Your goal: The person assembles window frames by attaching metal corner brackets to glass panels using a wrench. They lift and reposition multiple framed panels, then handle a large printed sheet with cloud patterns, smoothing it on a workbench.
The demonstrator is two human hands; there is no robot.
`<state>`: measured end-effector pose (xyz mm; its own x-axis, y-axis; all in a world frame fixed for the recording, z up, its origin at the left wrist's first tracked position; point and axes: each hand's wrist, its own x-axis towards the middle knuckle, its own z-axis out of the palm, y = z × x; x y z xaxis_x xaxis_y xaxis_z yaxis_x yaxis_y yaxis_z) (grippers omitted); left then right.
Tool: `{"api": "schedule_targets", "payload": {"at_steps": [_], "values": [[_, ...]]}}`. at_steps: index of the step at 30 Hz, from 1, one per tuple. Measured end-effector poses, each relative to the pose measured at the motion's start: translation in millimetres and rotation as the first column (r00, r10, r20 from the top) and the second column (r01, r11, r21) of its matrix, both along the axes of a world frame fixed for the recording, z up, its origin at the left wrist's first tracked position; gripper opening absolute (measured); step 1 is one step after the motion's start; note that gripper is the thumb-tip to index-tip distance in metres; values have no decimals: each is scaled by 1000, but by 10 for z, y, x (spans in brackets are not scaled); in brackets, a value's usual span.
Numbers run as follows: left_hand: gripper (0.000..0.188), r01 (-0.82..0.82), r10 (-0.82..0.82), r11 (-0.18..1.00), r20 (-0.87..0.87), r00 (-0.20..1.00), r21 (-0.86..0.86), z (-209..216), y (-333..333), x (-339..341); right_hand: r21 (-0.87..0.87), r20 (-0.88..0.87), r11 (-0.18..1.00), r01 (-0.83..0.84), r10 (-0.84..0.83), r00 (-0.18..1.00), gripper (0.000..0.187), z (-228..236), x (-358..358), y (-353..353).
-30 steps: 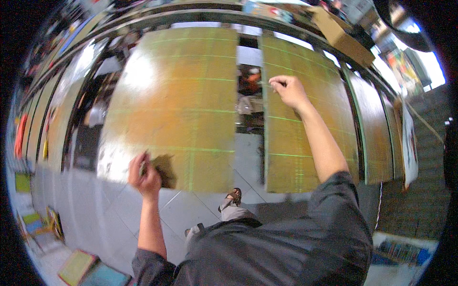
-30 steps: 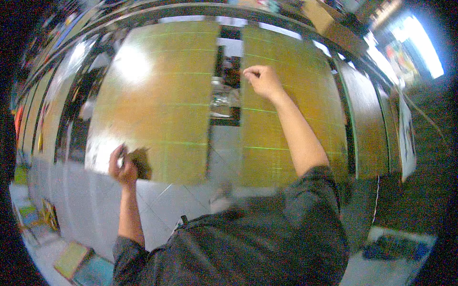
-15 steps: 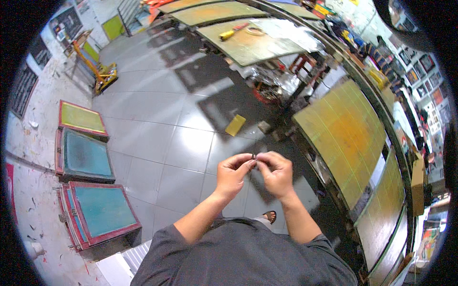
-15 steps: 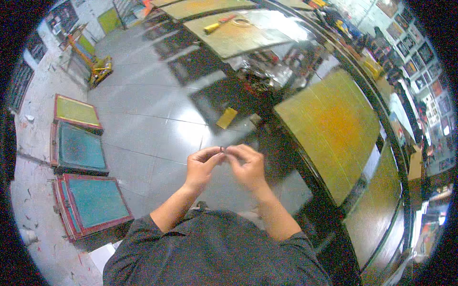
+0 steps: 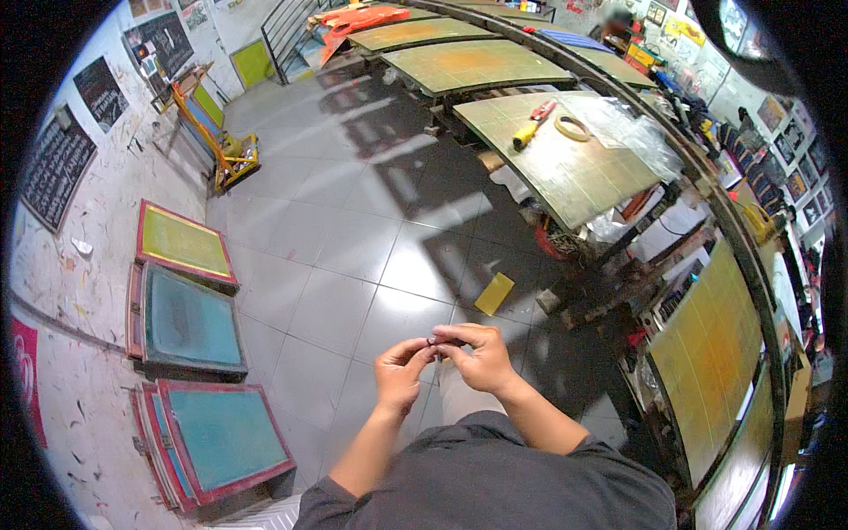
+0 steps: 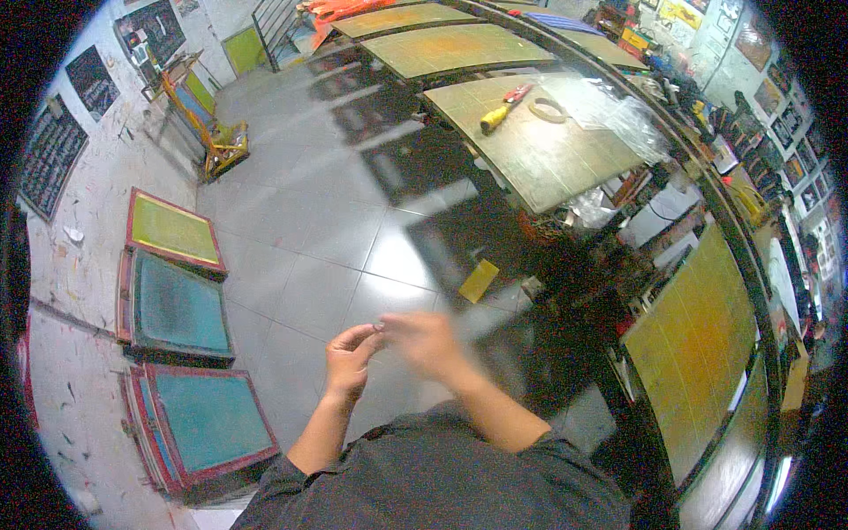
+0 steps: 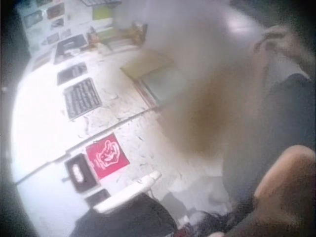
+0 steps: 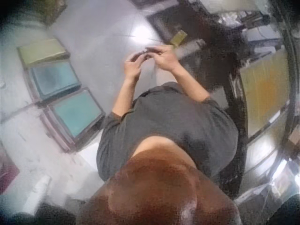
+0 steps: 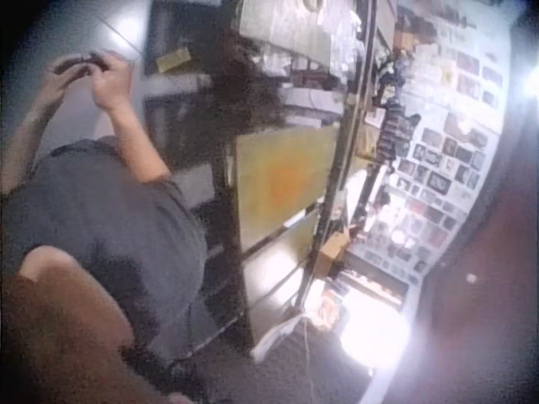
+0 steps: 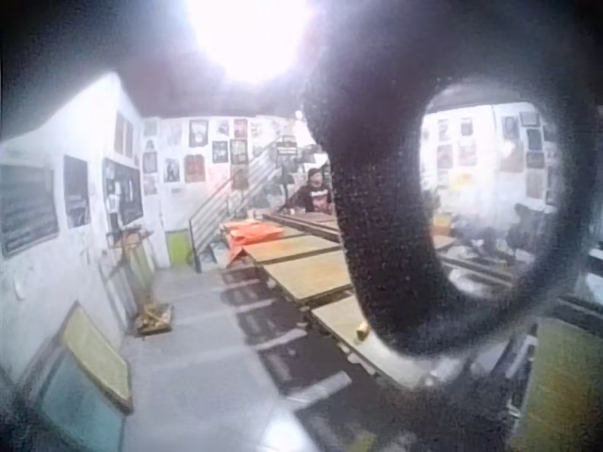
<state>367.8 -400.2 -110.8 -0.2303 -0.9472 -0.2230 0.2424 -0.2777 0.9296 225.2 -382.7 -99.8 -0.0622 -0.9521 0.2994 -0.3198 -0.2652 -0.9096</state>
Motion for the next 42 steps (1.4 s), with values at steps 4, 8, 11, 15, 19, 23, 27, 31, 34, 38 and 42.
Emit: {"api": "schedule_targets", "payload": {"at_steps": [4, 8, 11, 15, 19, 23, 27, 31, 34, 38, 42], "values": [[13, -91, 129, 986, 282, 951, -142, -94, -985, -38, 279, 365, 929, -242, 130, 922, 31, -231, -100, -1097], [12, -131, 198, 959, 265, 944, -250, -47, -1709, 50, 432, 639, 812, -392, 31, 768, 37, -26, -1, -1942], [10, -216, 248, 964, 229, 942, -155, -120, -2188, 186, 448, 726, 733, -511, 35, 687, 40, -119, 95, -2584], [13, -357, 358, 929, 7, 934, 95, -366, -2758, 457, 461, 789, 605, -649, 55, 612, 43, -340, 343, -3411], [15, -388, 423, 906, 346, 837, -170, -438, -3756, 655, 513, 791, 513, -688, 30, 611, 44, -534, 617, -4490], [15, -77, 568, 723, 528, 631, -686, -440, -4993, 1064, 562, 702, 540, -627, 89, 706, 40, -581, 1067, -5695], [15, 22, 463, 739, 531, 709, -673, -208, -6309, 1387, 620, 623, 585, -523, 38, 781, 41, -277, 1322, -6865], [16, 141, 359, 732, 553, 752, -667, -23, -7515, 1556, 642, 553, 638, -426, 0, 833, 43, 38, 1415, -7898], [17, 283, 282, 681, 599, 750, -676, -108, -8476, 1518, 674, 489, 673, -305, -97, 867, 43, -184, 1340, -8703], [15, 349, 274, 622, 612, 742, -701, -308, -9833, 1436, 553, 511, 799, -236, -102, 853, 41, -399, 1290, -9971], [13, 289, 472, 566, 591, 654, -772, -119, -11038, 1424, 618, 487, 734, -281, -77, 870, 41, -176, 1363, -11255]]}}
